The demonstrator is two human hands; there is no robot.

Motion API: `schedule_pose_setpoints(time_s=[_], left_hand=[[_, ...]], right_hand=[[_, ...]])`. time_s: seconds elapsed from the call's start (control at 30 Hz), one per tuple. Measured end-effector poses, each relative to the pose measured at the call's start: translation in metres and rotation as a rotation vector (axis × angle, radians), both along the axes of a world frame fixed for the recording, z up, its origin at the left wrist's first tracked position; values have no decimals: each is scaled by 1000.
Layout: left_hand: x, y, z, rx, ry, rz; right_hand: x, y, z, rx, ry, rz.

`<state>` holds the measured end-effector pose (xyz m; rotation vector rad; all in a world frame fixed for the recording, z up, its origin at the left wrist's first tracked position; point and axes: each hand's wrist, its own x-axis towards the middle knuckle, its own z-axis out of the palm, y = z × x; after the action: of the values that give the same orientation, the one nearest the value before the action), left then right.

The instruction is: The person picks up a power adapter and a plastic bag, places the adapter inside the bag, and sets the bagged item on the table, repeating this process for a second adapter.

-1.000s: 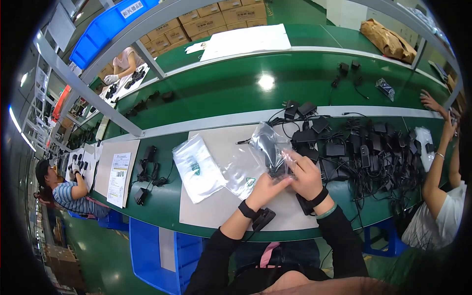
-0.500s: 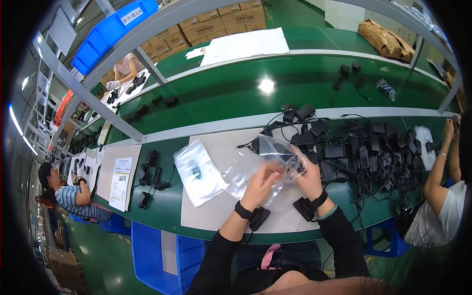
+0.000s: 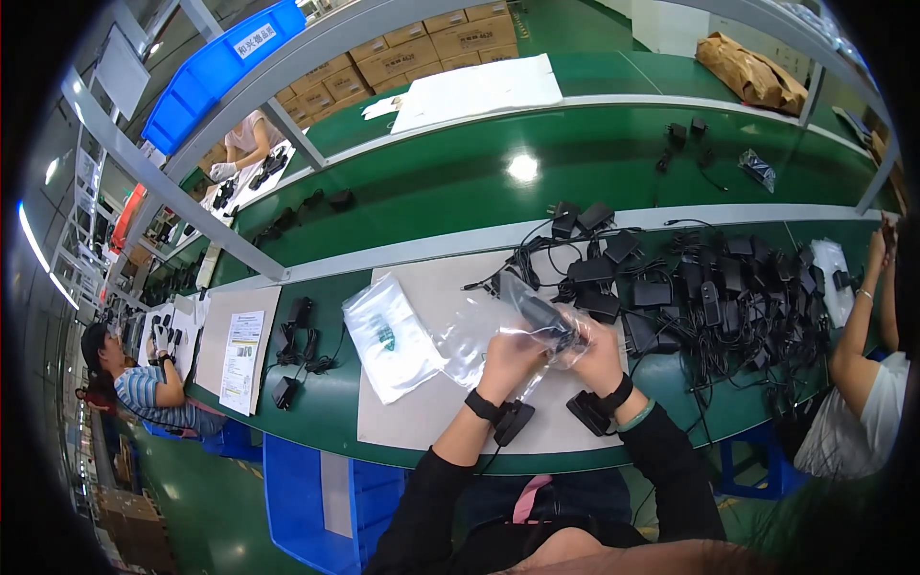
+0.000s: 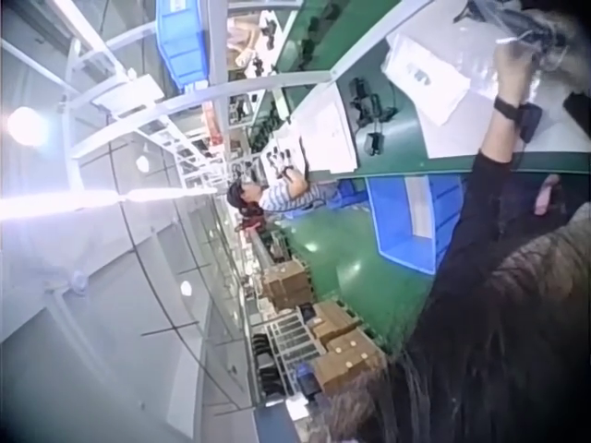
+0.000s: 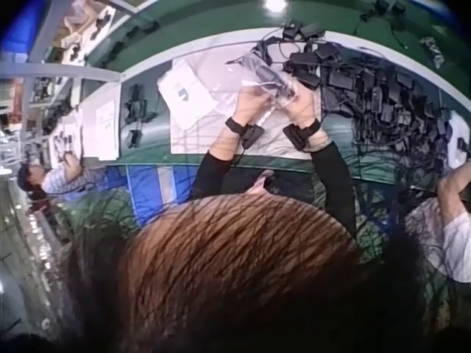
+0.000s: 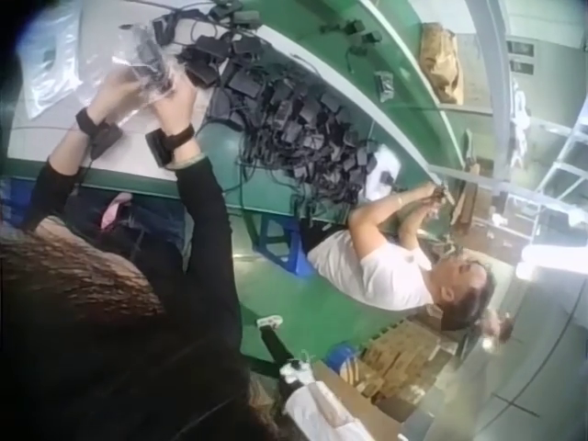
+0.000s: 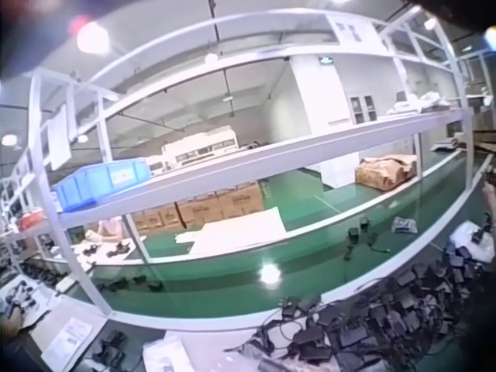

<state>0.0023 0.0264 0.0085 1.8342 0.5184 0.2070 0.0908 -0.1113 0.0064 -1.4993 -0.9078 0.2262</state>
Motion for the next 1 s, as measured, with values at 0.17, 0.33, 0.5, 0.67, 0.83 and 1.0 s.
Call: schedule_pose_setpoints(time_s=[0.17,0.33,0.5,0.67,0.83,1.0], left_hand=[[-1,14,-6,-87,-129,-86],[-12,20,-2,-706,-415,-70],[-8,8,-19,-468,-423,-35],[-9,11,-17,-370,-280,-7],[-11,16,-12,-475,-250,0],[-10,5,-9,-257,-375,-31]], right_hand=[[0,1,7,22,-310,-128],[9,-2,9,-97,-581,-253],[1,2,18,-167,-657,-216],[6,1,12,-160,-521,-182],[7,2,9,-160,-547,-205],[1,-1,22,-244,-607,-286]])
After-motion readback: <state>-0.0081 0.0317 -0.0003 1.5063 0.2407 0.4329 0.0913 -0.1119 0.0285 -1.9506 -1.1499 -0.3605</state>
